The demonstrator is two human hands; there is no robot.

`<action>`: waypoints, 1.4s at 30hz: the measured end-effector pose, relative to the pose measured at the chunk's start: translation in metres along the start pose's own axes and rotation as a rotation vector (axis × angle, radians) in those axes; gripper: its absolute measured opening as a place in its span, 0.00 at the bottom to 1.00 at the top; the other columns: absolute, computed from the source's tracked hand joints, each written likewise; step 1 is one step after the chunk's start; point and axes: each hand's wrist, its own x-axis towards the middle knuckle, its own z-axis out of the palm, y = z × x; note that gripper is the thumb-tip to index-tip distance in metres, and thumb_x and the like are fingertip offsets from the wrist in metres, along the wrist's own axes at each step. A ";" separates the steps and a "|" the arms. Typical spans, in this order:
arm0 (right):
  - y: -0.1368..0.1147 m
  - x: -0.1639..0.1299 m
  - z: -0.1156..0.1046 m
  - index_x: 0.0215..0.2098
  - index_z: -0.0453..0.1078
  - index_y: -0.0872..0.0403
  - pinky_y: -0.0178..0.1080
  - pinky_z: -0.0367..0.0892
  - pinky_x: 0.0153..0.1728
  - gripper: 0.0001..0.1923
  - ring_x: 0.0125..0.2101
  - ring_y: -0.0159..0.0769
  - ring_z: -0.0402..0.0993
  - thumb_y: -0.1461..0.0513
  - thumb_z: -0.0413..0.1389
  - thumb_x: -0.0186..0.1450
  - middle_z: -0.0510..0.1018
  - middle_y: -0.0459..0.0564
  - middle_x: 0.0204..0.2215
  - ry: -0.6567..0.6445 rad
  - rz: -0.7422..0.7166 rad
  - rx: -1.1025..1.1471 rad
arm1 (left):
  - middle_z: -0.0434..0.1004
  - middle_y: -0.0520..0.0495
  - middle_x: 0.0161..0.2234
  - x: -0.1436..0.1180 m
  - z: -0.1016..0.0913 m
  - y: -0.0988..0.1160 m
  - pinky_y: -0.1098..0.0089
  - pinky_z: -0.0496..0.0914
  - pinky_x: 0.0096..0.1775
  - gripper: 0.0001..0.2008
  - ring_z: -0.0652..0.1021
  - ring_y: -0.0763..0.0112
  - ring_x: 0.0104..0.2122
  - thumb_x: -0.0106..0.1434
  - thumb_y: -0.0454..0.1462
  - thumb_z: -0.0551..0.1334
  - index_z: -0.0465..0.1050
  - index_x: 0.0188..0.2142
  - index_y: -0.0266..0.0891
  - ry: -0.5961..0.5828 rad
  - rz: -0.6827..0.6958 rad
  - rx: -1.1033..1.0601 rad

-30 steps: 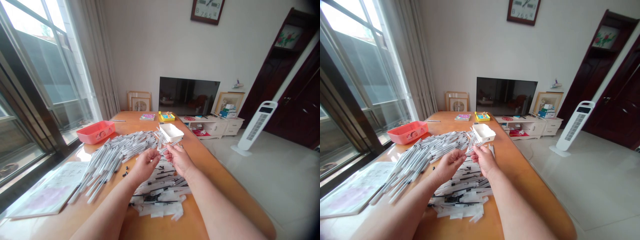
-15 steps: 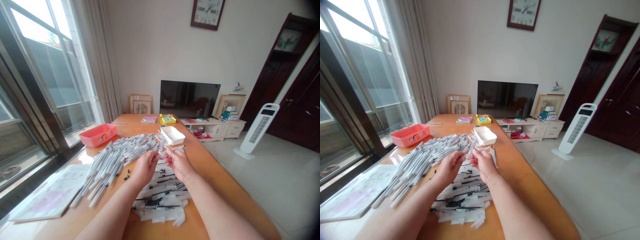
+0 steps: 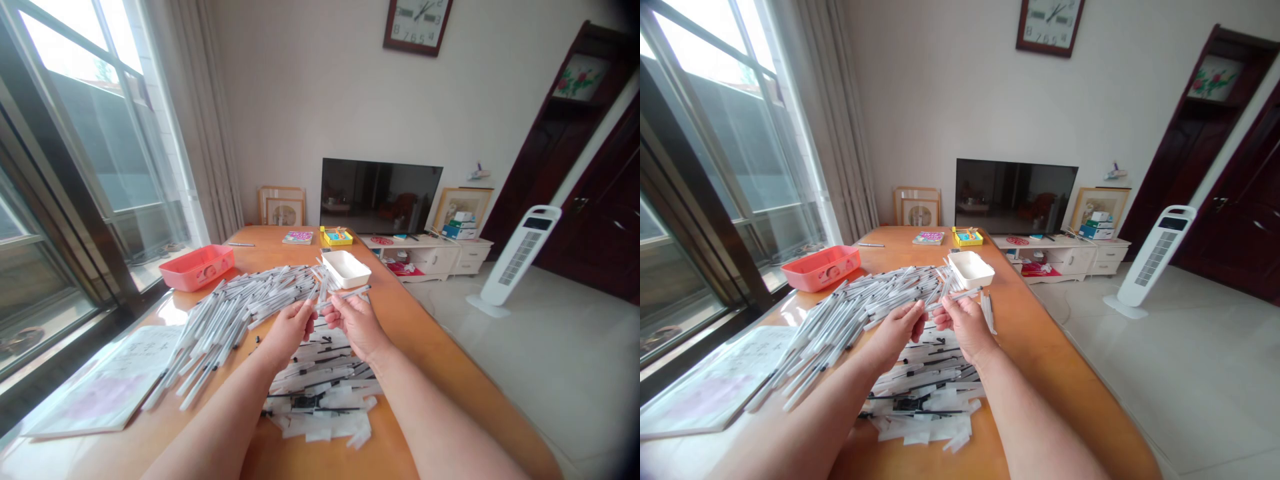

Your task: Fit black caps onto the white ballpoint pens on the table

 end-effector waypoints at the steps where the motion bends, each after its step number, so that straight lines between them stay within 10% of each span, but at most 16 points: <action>1: 0.001 0.001 0.000 0.39 0.73 0.56 0.33 0.71 0.27 0.21 0.27 0.31 0.75 0.48 0.67 0.60 0.81 0.50 0.29 0.023 0.001 -0.003 | 0.67 0.53 0.22 0.001 0.001 -0.003 0.71 0.61 0.27 0.22 0.67 0.73 0.22 0.68 0.54 0.53 0.67 0.29 0.39 0.015 0.024 0.038; 12: 0.006 0.003 -0.001 0.34 0.72 0.56 0.30 0.68 0.22 0.20 0.23 0.29 0.73 0.49 0.69 0.58 0.80 0.49 0.26 0.112 0.068 0.057 | 0.75 0.48 0.31 0.005 -0.005 -0.014 0.68 0.64 0.37 0.13 0.73 0.67 0.33 0.69 0.46 0.57 0.70 0.34 0.41 0.114 0.404 0.504; 24: 0.003 0.002 -0.002 0.37 0.74 0.56 0.31 0.69 0.24 0.18 0.24 0.29 0.72 0.50 0.68 0.60 0.80 0.49 0.27 0.030 0.032 0.087 | 0.66 0.53 0.19 -0.006 0.004 0.004 0.71 0.62 0.25 0.26 0.66 0.72 0.20 0.69 0.58 0.49 0.63 0.26 0.41 -0.027 -0.045 0.063; 35: 0.008 0.005 0.000 0.29 0.71 0.56 0.31 0.63 0.19 0.20 0.20 0.27 0.68 0.48 0.67 0.60 0.78 0.47 0.24 0.071 0.002 0.012 | 0.75 0.46 0.32 -0.005 -0.009 -0.005 0.67 0.63 0.37 0.15 0.75 0.65 0.34 0.73 0.46 0.52 0.70 0.35 0.42 0.093 0.462 0.716; 42: -0.002 0.001 0.000 0.32 0.73 0.56 0.32 0.67 0.22 0.20 0.22 0.29 0.71 0.48 0.68 0.59 0.79 0.49 0.25 -0.006 0.012 0.019 | 0.69 0.51 0.21 -0.004 -0.001 0.001 0.70 0.61 0.27 0.24 0.68 0.70 0.21 0.70 0.54 0.51 0.68 0.27 0.41 0.051 0.111 0.234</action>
